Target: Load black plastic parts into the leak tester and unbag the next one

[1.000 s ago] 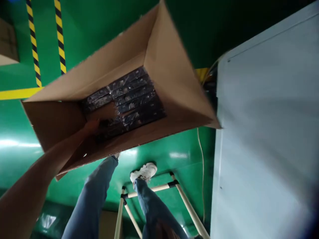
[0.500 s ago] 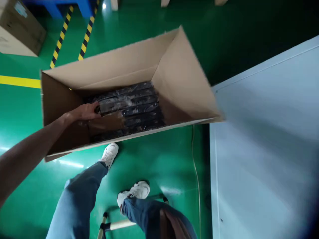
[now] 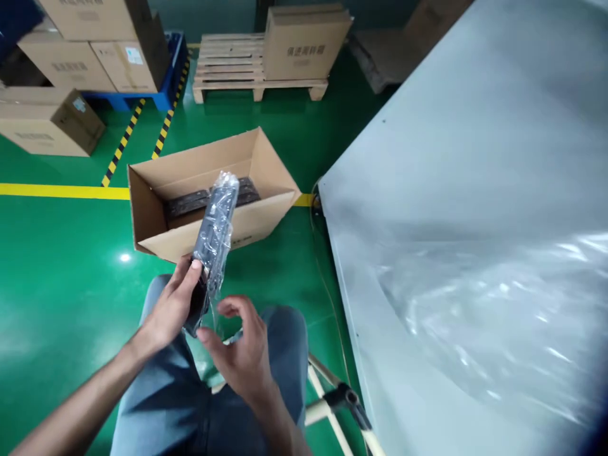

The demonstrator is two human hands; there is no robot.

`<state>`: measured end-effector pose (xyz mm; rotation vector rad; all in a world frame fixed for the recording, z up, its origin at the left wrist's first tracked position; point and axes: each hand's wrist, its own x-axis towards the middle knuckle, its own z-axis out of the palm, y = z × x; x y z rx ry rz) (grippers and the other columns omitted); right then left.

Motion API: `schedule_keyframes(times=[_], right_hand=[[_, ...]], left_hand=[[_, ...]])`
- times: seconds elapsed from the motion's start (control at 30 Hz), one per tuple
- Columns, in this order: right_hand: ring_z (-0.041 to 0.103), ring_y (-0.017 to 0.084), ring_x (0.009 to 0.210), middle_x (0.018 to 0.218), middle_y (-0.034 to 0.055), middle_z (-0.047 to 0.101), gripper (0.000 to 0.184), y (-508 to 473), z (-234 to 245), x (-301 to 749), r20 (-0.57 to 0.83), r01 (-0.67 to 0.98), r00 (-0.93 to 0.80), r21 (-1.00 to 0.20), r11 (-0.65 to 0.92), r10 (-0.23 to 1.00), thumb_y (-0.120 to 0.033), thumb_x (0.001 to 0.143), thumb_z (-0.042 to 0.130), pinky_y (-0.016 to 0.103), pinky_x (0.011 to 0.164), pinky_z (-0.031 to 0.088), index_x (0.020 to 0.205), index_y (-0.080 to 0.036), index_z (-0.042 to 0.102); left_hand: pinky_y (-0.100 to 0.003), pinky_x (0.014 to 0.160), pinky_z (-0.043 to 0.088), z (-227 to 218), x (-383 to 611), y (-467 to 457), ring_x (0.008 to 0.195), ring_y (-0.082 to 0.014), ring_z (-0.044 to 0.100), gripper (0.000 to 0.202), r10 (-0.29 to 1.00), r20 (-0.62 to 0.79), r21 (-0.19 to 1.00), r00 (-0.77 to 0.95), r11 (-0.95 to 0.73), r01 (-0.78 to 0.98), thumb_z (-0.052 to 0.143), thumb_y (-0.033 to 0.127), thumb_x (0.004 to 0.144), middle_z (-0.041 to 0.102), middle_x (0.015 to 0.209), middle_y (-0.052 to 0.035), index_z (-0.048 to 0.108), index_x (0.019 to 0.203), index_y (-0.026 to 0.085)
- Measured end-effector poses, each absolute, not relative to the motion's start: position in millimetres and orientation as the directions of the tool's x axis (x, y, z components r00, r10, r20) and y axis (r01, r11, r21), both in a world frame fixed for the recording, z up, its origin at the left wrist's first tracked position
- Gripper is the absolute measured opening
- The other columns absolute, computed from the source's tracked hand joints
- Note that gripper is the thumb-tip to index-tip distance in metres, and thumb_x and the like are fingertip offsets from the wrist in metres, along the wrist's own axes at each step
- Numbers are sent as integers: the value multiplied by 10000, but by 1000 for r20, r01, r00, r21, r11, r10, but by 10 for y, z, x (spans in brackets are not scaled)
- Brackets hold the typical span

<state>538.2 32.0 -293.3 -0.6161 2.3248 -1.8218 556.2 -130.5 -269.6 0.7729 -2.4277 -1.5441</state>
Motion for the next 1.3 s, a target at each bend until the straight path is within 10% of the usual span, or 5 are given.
schedule_keyframes(times=[0.4, 0.63, 0.83, 1.13, 1.3], right_hand=[[626, 136, 530, 701, -18, 640, 320, 904, -2968, 6152, -224, 239, -950, -970, -45, -217, -537, 1024, 573, 261, 508, 550, 918, -235, 583], [740, 210, 884, 1025, 84, 748, 382, 1089, -2863, 6026, 76, -112, -988, -949, 293, -132, -432, 904, 747, 350, 791, 643, 1217, -229, 668], [750, 201, 800, 874, 55, 779, 170, 932, -2743, 5871, 292, -314, -947, -748, 584, -135, -318, 965, 652, 325, 767, 601, 1072, -228, 749], [711, 189, 607, 700, 31, 748, 187, 912, -2919, 6068, 84, -55, -993, -953, 299, 85, -343, 974, 634, 307, 603, 599, 918, -206, 748], [734, 192, 722, 826, 47, 763, 134, 964, -2908, 6063, 262, -218, -964, -876, 431, 44, -304, 966, 646, 324, 703, 627, 1019, -216, 732]], left_hand=[[-363, 800, 578, -2873, 6151, -679, 887, -250, 658, 481, -535, -304, 932, -788, 3, -362, 527, 716, 963, 665, 897, -22, 616, 996, 244], [-422, 877, 556, -2889, 6445, -563, 966, -272, 669, 375, -466, -213, 917, -859, 207, -340, 454, 589, 1042, 686, 1030, -72, 555, 1179, 254], [-456, 828, 552, -2900, 6639, -414, 983, -320, 722, 394, -395, -186, 887, -900, 327, -327, 442, 542, 1052, 733, 1184, -145, 497, 1307, 246], [-436, 818, 536, -2918, 6651, -451, 954, -310, 735, 425, -357, -237, 838, -904, 396, -376, 333, 559, 1082, 757, 1050, -112, 581, 1224, 244], [-386, 730, 522, -2903, 6652, -391, 975, -303, 722, 457, -373, -48, 692, -926, 657, -301, 282, 501, 1110, 725, 1074, -117, 582, 1267, 195]])
